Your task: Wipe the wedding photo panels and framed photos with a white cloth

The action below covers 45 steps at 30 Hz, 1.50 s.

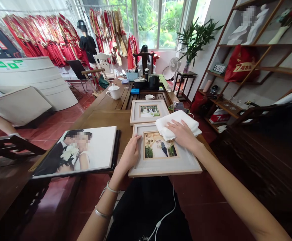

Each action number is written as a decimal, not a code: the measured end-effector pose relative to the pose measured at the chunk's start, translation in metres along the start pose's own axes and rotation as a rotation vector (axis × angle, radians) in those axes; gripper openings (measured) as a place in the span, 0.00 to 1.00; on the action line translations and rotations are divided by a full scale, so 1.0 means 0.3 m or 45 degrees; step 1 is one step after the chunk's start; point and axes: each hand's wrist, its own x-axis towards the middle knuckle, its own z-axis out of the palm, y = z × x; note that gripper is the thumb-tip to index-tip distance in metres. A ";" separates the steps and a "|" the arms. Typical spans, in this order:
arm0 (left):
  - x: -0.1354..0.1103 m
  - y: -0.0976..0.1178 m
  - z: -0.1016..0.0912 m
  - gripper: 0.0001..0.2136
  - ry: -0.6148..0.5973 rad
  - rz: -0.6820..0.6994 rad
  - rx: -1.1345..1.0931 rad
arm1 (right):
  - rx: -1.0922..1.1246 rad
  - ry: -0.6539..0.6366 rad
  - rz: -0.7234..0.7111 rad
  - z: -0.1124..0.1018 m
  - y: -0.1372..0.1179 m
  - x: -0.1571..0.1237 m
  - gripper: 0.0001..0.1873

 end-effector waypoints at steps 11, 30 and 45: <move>0.001 0.017 -0.005 0.23 0.017 -0.021 -0.016 | 0.265 -0.192 -0.113 -0.119 -0.138 -0.280 0.35; -0.001 0.002 -0.004 0.22 -0.005 0.014 -0.061 | 0.146 0.102 0.060 -0.008 -0.069 -0.020 0.33; 0.003 0.016 -0.005 0.21 -0.004 -0.016 -0.023 | 0.331 -0.293 -0.144 -0.071 -0.201 -0.096 0.41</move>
